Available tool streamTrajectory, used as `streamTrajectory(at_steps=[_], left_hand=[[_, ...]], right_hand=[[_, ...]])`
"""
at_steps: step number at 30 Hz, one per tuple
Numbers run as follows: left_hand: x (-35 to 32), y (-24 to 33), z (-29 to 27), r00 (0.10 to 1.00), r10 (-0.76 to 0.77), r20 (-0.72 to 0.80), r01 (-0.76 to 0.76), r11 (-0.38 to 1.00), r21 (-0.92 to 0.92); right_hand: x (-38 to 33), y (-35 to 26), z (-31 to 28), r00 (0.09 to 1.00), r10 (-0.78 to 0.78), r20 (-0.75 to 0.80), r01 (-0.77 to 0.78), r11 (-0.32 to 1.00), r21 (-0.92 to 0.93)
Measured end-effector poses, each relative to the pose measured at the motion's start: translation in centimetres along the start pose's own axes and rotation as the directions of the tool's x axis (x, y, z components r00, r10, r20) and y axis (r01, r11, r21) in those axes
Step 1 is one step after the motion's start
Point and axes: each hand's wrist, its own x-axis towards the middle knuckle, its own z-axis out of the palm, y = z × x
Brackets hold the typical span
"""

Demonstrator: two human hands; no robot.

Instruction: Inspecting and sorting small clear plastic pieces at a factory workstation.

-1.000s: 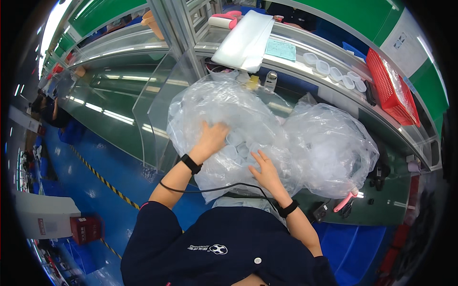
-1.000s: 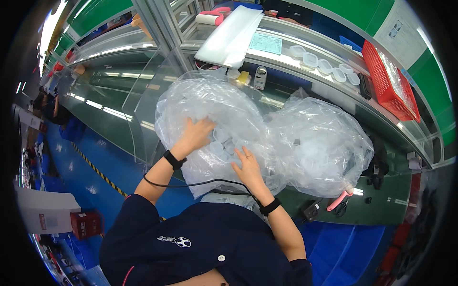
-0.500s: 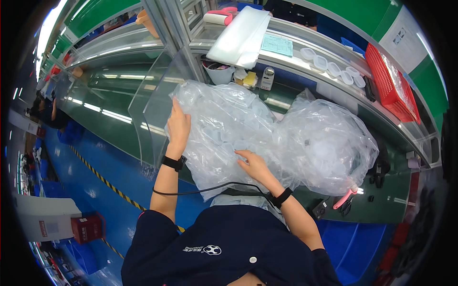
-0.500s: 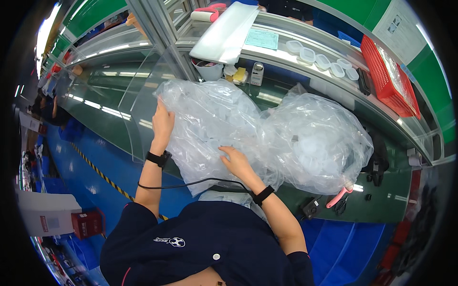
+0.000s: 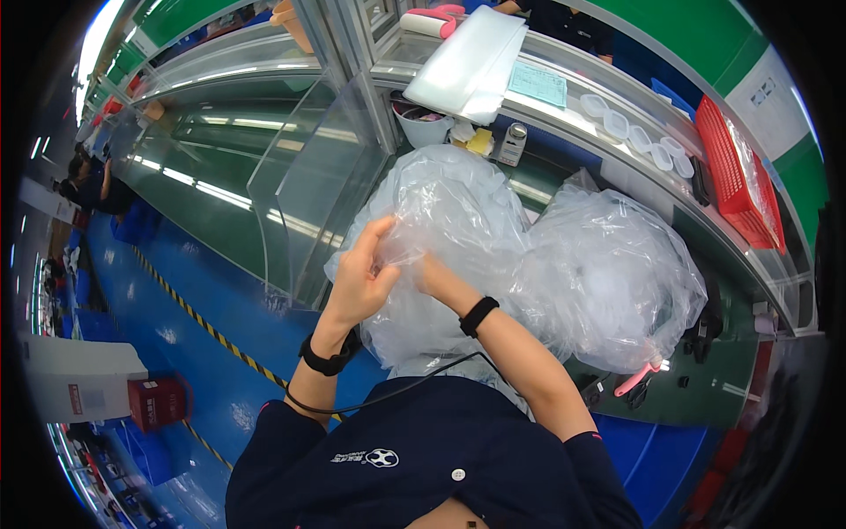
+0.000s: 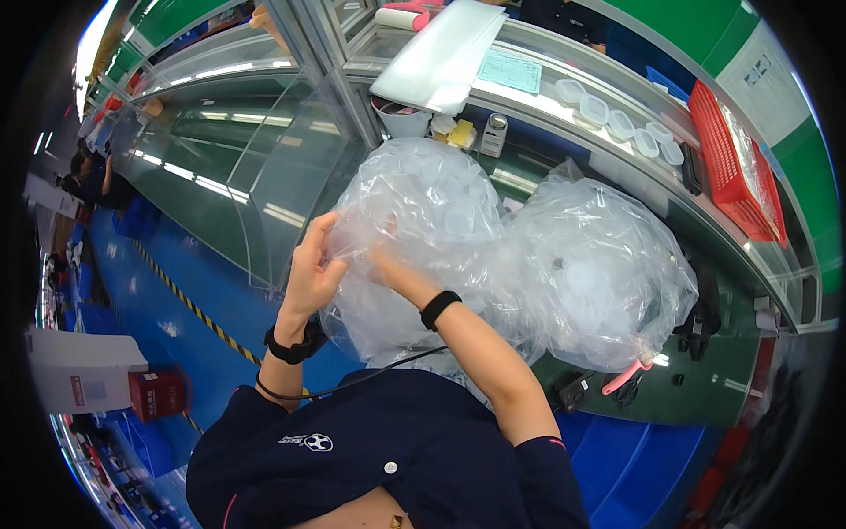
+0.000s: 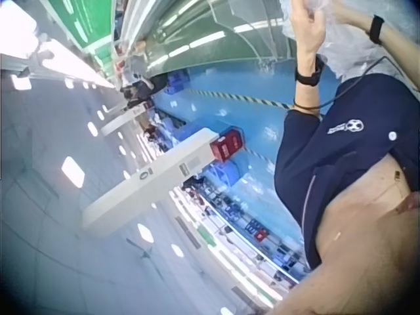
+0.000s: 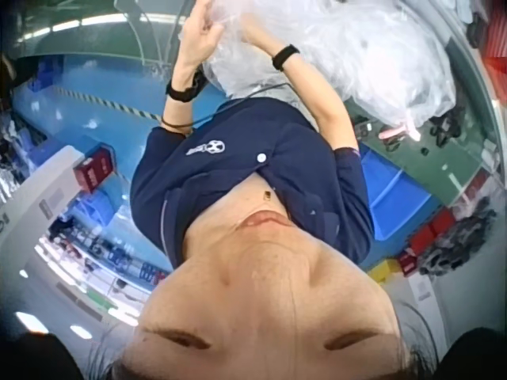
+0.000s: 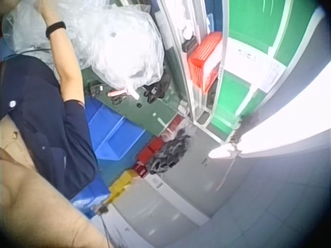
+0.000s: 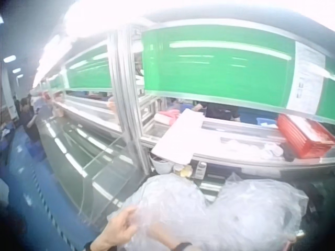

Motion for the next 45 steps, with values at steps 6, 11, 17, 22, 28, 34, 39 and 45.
streamTrajectory(at_steps=[6, 11, 17, 22, 28, 34, 39, 45], left_hand=[[0.2, 1.2, -0.7, 0.994, -0.095, 0.048, 0.096, 0.995, -0.010], [1.4, -0.4, -1.7, 0.995, -0.029, -0.094, 0.024, 0.998, -0.056], [1.1, -2.6, -3.7, 0.944, -0.128, -0.303, 0.106, 0.990, -0.088], [1.5, -0.1, -2.2, 0.908, 0.127, -0.400, 0.177, 0.747, 0.640], [-0.7, 2.5, 2.6, 0.694, 0.664, 0.278, -0.659, 0.432, 0.615], [6.7, -8.5, 2.7, 0.894, 0.302, 0.331, -0.443, 0.489, 0.751], [7.8, -15.7, 2.9, 0.927, 0.202, 0.316, -0.373, 0.398, 0.838], [4.6, -7.6, 4.8, 0.869, 0.342, 0.356, -0.492, 0.668, 0.558]], right_hand=[[1.8, -0.2, 0.0, 0.998, 0.042, 0.038, -0.042, 0.999, 0.007], [2.1, -0.8, -0.5, 0.998, 0.029, 0.049, -0.031, 0.999, 0.034], [-4.9, -1.5, -1.6, 0.987, 0.152, -0.050, -0.159, 0.964, -0.211], [-8.8, 0.6, -1.1, 0.944, 0.274, -0.182, -0.316, 0.910, -0.268], [-9.7, -0.2, -3.3, 0.929, 0.254, -0.268, -0.291, 0.951, -0.108], [-7.9, -1.5, -8.6, 0.806, 0.588, 0.070, -0.584, 0.770, 0.257], [-7.6, 1.2, -10.0, 0.712, 0.555, -0.430, -0.593, 0.803, 0.055], [-8.8, 0.0, -8.8, 0.691, 0.599, -0.405, -0.631, 0.773, 0.067]])
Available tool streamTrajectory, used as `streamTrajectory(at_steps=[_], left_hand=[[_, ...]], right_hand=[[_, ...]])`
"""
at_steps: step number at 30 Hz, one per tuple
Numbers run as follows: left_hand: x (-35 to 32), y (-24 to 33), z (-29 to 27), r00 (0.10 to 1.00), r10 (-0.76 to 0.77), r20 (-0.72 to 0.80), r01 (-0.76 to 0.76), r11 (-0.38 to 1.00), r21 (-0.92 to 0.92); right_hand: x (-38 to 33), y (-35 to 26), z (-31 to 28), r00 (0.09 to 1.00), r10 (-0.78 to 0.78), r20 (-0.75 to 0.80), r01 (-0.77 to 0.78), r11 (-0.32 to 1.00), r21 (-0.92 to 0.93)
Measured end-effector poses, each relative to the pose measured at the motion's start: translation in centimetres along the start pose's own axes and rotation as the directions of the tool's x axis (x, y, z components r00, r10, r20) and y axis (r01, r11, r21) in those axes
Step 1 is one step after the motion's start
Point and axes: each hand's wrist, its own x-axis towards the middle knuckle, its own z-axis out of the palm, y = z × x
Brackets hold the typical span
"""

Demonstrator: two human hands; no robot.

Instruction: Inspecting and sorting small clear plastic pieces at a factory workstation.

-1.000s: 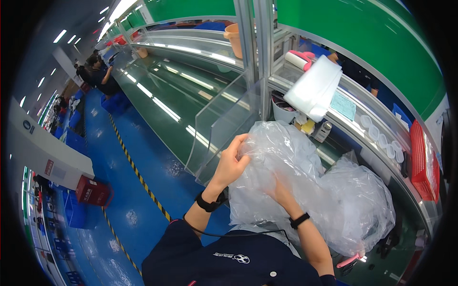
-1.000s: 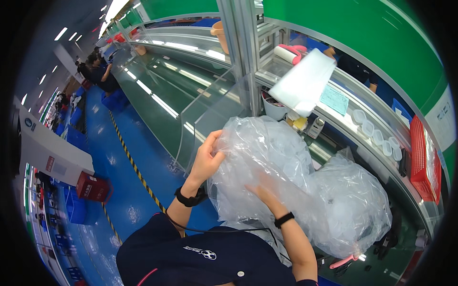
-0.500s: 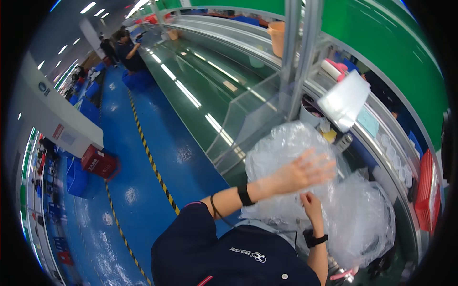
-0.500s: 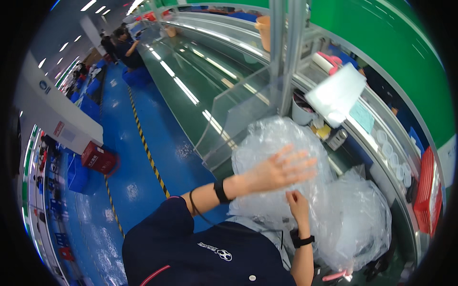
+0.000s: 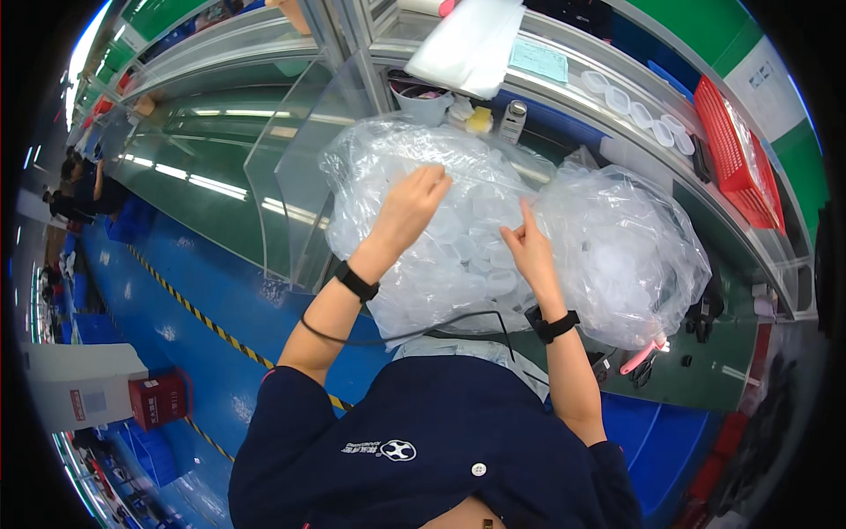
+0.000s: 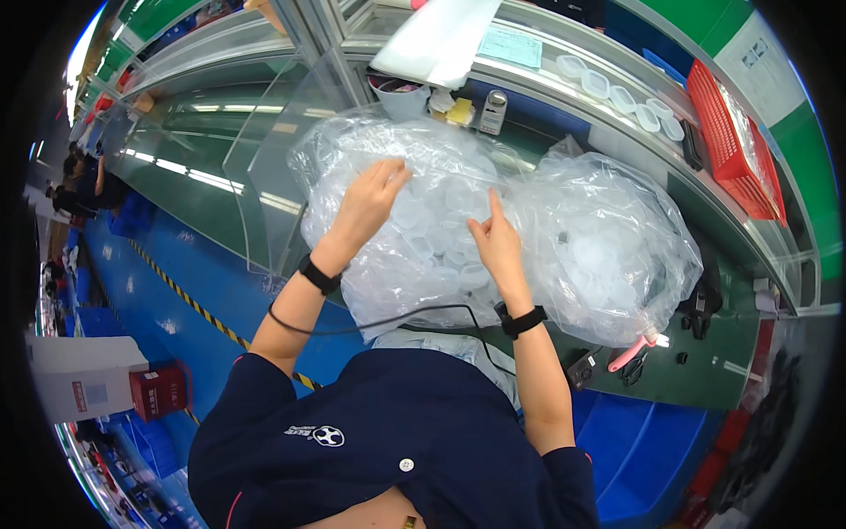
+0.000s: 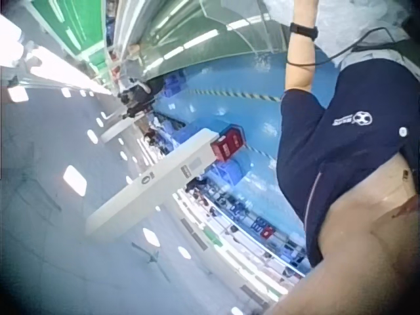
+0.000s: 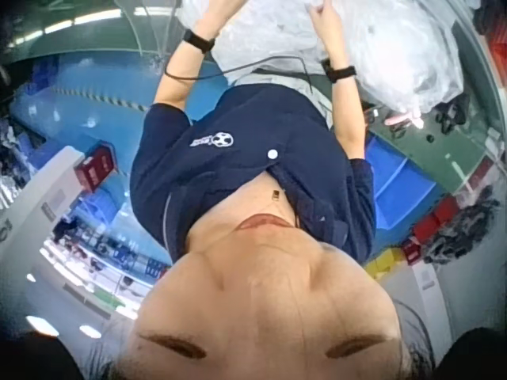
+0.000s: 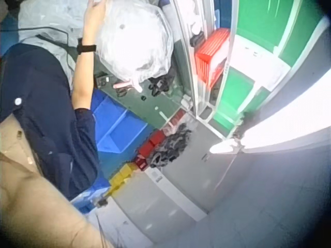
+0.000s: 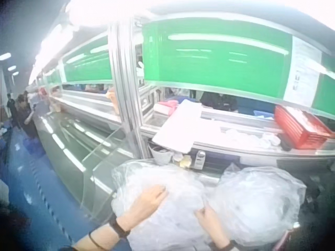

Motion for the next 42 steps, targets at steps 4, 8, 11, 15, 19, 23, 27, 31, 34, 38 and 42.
streamTrajectory(at_steps=[4, 8, 11, 15, 19, 23, 27, 31, 34, 38, 42], left_hand=[[-2.7, -0.1, 2.2, 0.873, -0.397, 0.285, 0.385, 0.918, 0.100], [-2.1, -1.3, 4.8, 0.948, -0.315, 0.039, 0.298, 0.927, 0.228], [-1.3, 0.0, 6.0, 0.909, -0.334, 0.250, 0.268, 0.927, 0.262], [-3.1, 3.2, 5.0, 0.871, -0.285, 0.401, 0.241, 0.958, 0.158], [-3.5, 3.9, 3.5, 0.926, -0.175, 0.335, 0.087, 0.961, 0.262], [-1.0, 3.6, 3.2, 0.909, 0.041, 0.415, -0.076, 0.995, 0.068], [2.6, 0.9, 6.8, 0.870, 0.242, 0.430, -0.216, 0.970, -0.110], [6.2, -4.6, 9.3, 0.943, -0.020, 0.333, -0.058, 0.973, 0.222], [6.9, -4.3, 10.1, 0.987, -0.001, 0.162, -0.061, 0.925, 0.376], [6.0, 0.9, 8.0, 0.969, 0.030, 0.246, -0.139, 0.888, 0.439], [5.2, 5.7, 2.3, 0.924, -0.102, 0.370, 0.032, 0.981, 0.191]], right_hand=[[-1.7, -2.1, -1.6, 0.996, -0.011, 0.087, 0.009, 1.000, 0.016], [-1.9, -2.8, -3.3, 0.938, 0.093, 0.335, -0.191, 0.943, 0.274], [-1.6, -3.3, -4.6, 0.888, 0.119, 0.444, -0.406, 0.657, 0.635], [0.4, 1.3, -4.1, 0.837, 0.165, 0.523, -0.525, 0.514, 0.679], [1.3, 1.8, -3.7, 0.948, 0.238, 0.209, -0.314, 0.798, 0.515], [0.7, 0.9, -2.4, 0.957, 0.159, 0.244, -0.262, 0.832, 0.489], [-1.5, -0.2, -3.8, 0.963, 0.099, 0.252, -0.213, 0.852, 0.478], [-4.8, -2.4, -6.2, 0.891, -0.004, 0.454, -0.229, 0.859, 0.457], [-7.2, -2.3, -7.1, 0.902, 0.034, 0.430, -0.243, 0.864, 0.441], [-8.3, -1.5, -5.7, 0.968, 0.122, 0.219, -0.222, 0.823, 0.523], [-5.9, -2.1, -2.4, 0.987, 0.005, 0.158, -0.109, 0.746, 0.657]])
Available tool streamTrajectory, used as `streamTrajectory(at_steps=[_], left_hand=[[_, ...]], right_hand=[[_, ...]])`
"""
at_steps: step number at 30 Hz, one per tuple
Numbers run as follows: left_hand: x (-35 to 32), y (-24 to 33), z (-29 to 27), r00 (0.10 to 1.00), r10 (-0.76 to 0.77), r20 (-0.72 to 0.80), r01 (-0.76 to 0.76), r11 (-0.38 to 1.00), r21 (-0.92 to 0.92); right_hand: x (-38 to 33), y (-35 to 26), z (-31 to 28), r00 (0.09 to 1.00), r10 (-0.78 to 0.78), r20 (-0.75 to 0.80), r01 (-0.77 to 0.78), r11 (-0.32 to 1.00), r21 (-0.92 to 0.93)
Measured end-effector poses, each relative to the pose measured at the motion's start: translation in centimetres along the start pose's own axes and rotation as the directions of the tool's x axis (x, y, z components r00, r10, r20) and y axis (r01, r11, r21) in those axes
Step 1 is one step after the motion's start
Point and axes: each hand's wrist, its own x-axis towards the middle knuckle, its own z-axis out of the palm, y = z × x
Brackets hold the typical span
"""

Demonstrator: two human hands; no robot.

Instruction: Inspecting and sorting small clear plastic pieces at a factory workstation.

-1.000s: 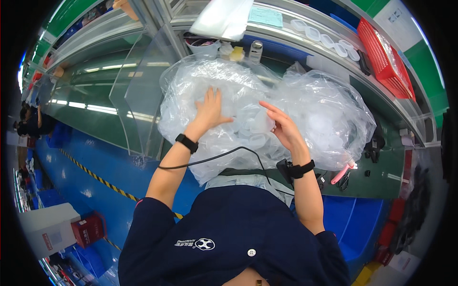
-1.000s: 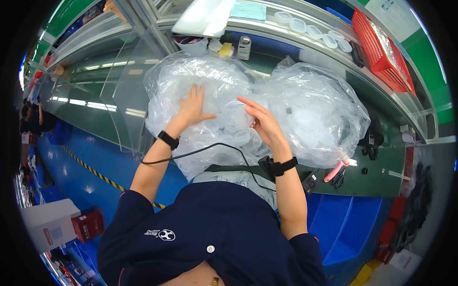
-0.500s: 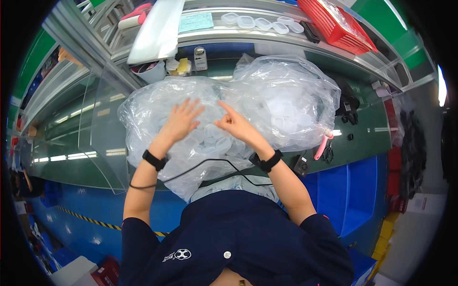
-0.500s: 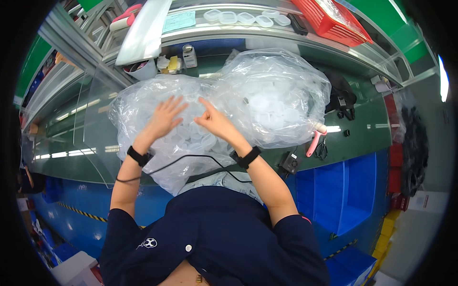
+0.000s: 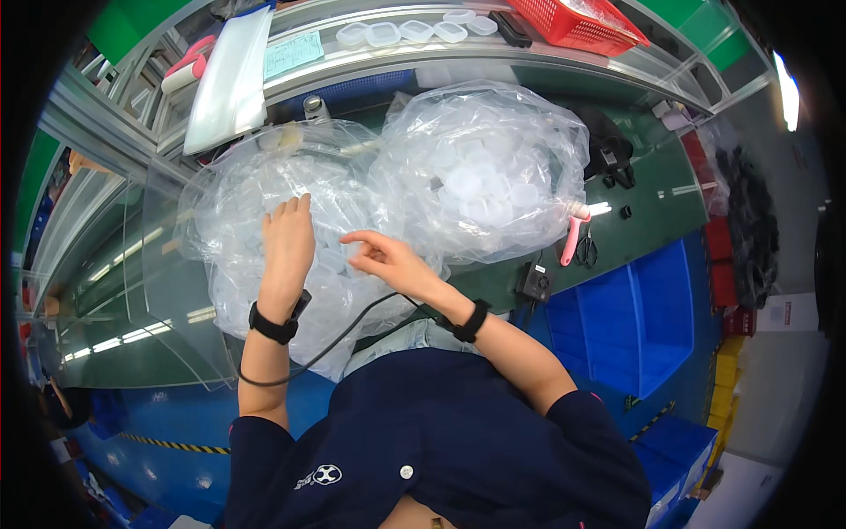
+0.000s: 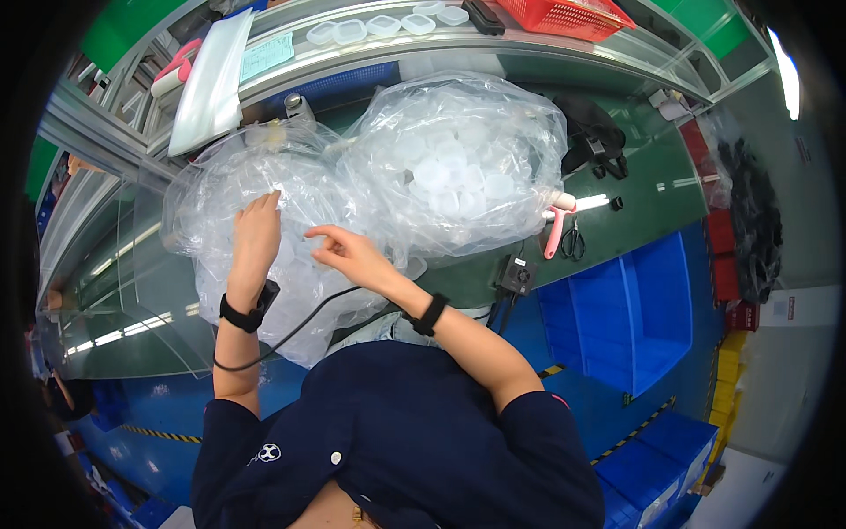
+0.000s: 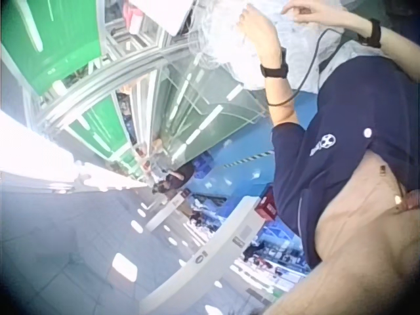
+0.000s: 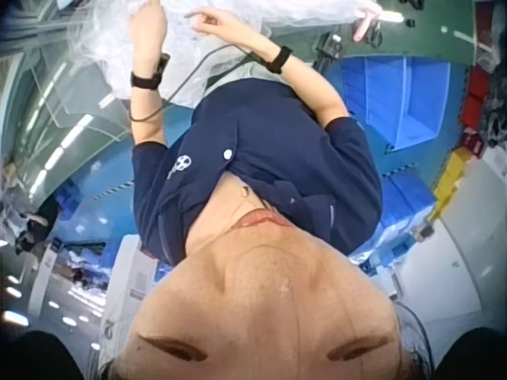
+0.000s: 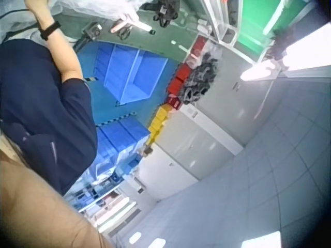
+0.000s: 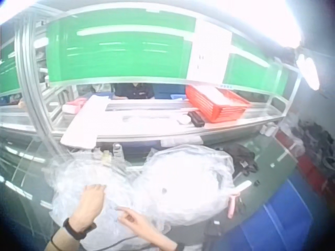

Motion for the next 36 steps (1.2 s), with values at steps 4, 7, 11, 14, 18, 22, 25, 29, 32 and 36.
streamTrajectory(at_steps=[4, 7, 11, 14, 18, 22, 25, 29, 32, 36], left_hand=[[-1.3, -0.5, -1.9, 0.963, -0.001, -0.270, -0.005, 1.000, -0.022], [-1.7, 0.7, -4.5, 0.943, -0.005, -0.332, -0.027, 0.995, -0.091], [-1.4, 5.7, -5.9, 0.886, 0.072, -0.458, -0.329, 0.794, -0.511], [1.2, 11.4, -4.7, 0.827, 0.240, -0.508, -0.529, 0.639, -0.559], [7.5, 15.4, -0.9, 0.808, 0.166, -0.566, -0.304, 0.939, -0.159], [12.0, 14.5, 4.2, 0.920, 0.048, -0.389, -0.133, 0.972, -0.194], [13.5, 12.4, 4.4, 0.966, 0.141, -0.217, -0.192, 0.952, -0.237], [15.0, 9.6, 1.9, 0.955, -0.107, -0.277, -0.042, 0.875, -0.482], [16.3, 8.0, 1.5, 0.917, -0.246, -0.314, -0.012, 0.770, -0.638], [17.3, 7.3, 0.0, 0.912, -0.253, -0.324, -0.047, 0.717, -0.695]], right_hand=[[2.8, -0.4, 1.5, 0.993, -0.041, 0.109, 0.038, 0.999, 0.025], [1.8, -1.3, 0.9, 0.986, -0.084, 0.147, 0.162, 0.720, -0.674], [-3.5, -7.3, -4.5, 0.896, -0.241, -0.372, 0.011, 0.851, -0.525], [-6.8, -6.4, -11.6, 0.473, -0.580, -0.663, -0.341, 0.574, -0.745], [-9.8, 1.7, -20.3, 0.259, -0.394, -0.882, -0.686, 0.568, -0.455], [-9.0, 6.2, -23.6, 0.457, -0.101, -0.884, -0.434, 0.842, -0.320], [-7.8, 6.2, -24.5, 0.372, 0.067, -0.926, -0.453, 0.883, -0.118], [-3.6, -1.7, -23.4, 0.510, -0.120, -0.852, 0.034, 0.992, -0.120], [0.6, -9.2, -21.3, 0.612, -0.265, -0.745, 0.259, 0.957, -0.128], [1.6, -14.3, -20.4, 0.519, -0.434, -0.736, 0.478, 0.862, -0.171]])
